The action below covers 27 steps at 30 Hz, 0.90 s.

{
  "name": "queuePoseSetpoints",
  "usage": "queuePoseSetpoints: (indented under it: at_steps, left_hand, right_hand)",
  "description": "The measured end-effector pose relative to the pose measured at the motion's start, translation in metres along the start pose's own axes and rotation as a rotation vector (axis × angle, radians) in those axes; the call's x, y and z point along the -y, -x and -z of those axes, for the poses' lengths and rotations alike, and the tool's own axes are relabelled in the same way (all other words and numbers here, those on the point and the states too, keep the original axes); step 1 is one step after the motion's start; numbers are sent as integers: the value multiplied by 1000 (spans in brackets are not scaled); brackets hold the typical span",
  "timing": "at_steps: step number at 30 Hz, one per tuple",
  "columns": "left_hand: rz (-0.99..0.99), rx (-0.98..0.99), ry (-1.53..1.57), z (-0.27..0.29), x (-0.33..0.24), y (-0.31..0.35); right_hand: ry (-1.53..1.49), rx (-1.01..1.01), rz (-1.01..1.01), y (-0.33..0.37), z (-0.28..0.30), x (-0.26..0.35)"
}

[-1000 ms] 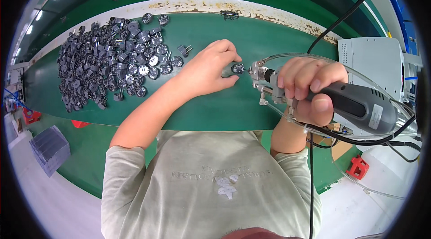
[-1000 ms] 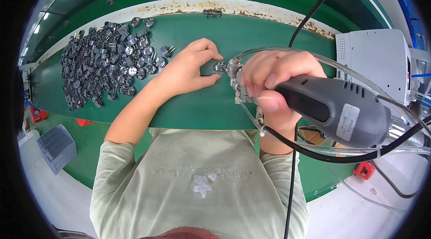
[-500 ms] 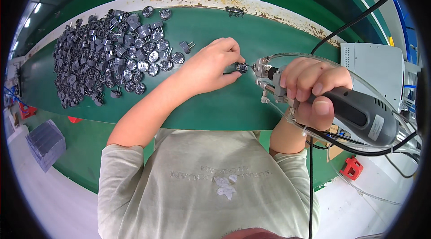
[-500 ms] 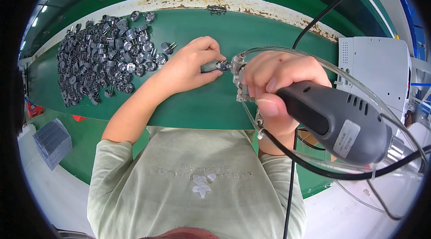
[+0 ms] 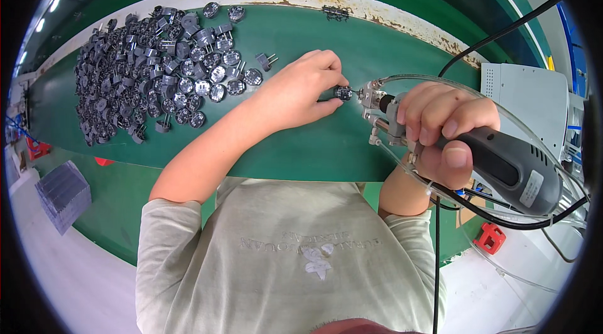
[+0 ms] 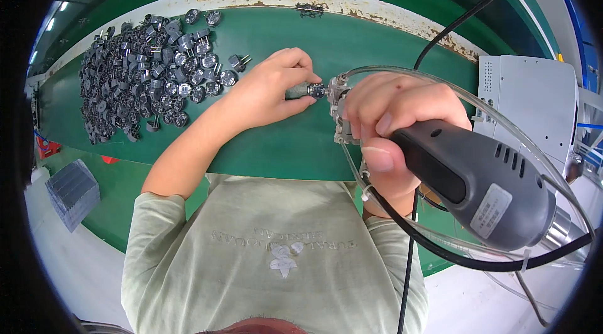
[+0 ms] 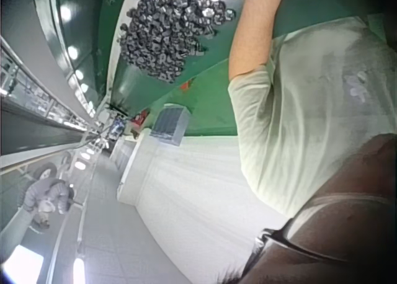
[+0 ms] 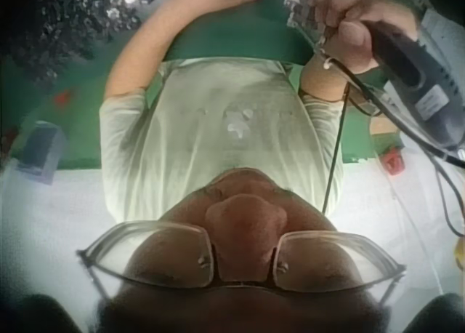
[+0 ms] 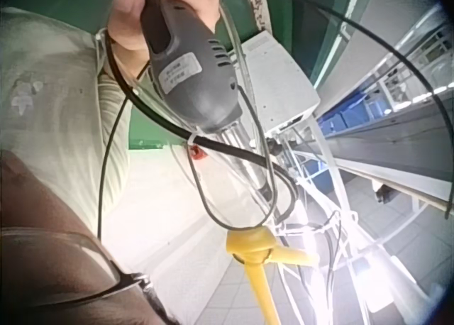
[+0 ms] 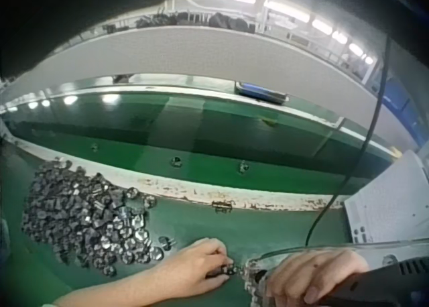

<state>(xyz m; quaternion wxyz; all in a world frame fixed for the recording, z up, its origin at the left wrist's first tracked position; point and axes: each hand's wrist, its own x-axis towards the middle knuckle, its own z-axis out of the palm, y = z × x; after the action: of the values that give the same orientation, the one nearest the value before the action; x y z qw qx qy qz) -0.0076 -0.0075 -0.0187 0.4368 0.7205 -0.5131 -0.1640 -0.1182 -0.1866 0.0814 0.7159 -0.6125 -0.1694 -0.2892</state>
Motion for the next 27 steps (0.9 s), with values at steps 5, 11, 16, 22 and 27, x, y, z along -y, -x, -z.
queuePoseSetpoints:
  at_steps: [5,11,16,22,27]
  left_hand:
    - [9,1,-2,1,0,0]
    - [13,-2,0,0,-1,1]
    - [12,6,-6,1,0,1]
    - [12,7,-9,0,0,1]
    - [12,7,-4,0,1,1]
  right_hand:
    - [71,43,-18,-2,-1,2]
    - [117,78,-18,-3,0,5]
    - [123,81,-9,-3,2,6]
    - [111,97,-9,-4,1,5]
    - [112,96,-7,-4,0,3]
